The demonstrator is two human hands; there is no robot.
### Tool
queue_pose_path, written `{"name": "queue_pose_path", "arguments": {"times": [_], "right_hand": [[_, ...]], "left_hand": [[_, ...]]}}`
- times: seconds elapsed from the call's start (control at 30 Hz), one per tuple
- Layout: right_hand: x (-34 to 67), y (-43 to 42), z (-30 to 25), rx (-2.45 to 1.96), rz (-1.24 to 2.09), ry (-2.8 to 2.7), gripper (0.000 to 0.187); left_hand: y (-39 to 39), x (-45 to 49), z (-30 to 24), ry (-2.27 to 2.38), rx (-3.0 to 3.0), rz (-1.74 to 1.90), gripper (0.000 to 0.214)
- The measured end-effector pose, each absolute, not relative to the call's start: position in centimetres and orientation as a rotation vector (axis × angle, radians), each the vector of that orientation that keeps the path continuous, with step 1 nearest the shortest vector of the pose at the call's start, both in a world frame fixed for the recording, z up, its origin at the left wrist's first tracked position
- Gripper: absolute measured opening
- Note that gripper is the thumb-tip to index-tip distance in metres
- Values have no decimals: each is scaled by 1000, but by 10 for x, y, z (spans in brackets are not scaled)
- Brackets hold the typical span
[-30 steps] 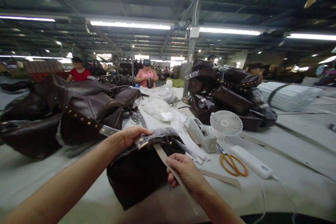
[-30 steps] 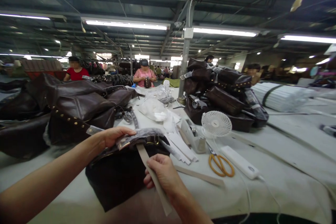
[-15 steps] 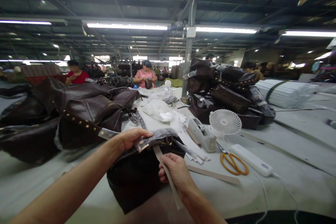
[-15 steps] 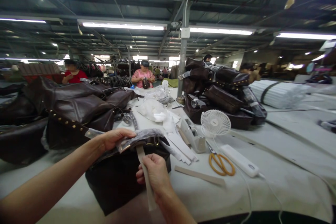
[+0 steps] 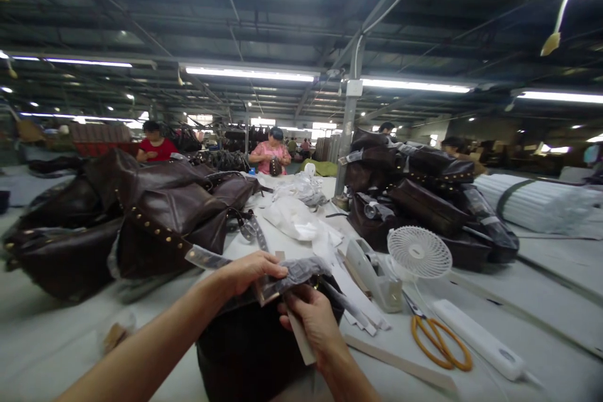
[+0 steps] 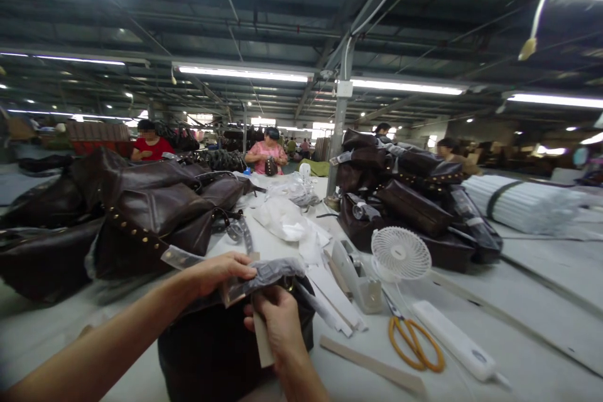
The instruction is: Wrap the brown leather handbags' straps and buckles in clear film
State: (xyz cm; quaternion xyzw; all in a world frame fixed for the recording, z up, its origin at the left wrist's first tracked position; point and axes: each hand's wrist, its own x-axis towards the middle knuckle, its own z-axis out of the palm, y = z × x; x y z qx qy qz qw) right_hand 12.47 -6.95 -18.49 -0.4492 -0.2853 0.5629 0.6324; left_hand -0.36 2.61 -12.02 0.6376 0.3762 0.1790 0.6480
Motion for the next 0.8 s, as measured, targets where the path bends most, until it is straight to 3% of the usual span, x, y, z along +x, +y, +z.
{"name": "queue_pose_path", "arguments": {"times": [0.17, 0.43, 0.53, 0.67, 0.8], "right_hand": [[124, -52, -184, -1043, 1122, -653, 45], [143, -77, -188, -696, 1427, -639, 35], [157, -88, -198, -551, 1501, -710, 42], [170, -95, -201, -421, 1582, -877, 69], [171, -91, -213, -437, 1562, -978, 70]], "left_hand": [[23, -2, -121, 795, 1513, 462, 26], [30, -5, -123, 862, 1541, 541, 23], [30, -4, -123, 867, 1542, 519, 23], [29, -5, -121, 845, 1550, 481, 23], [28, -6, -120, 845, 1553, 489, 24]]}}
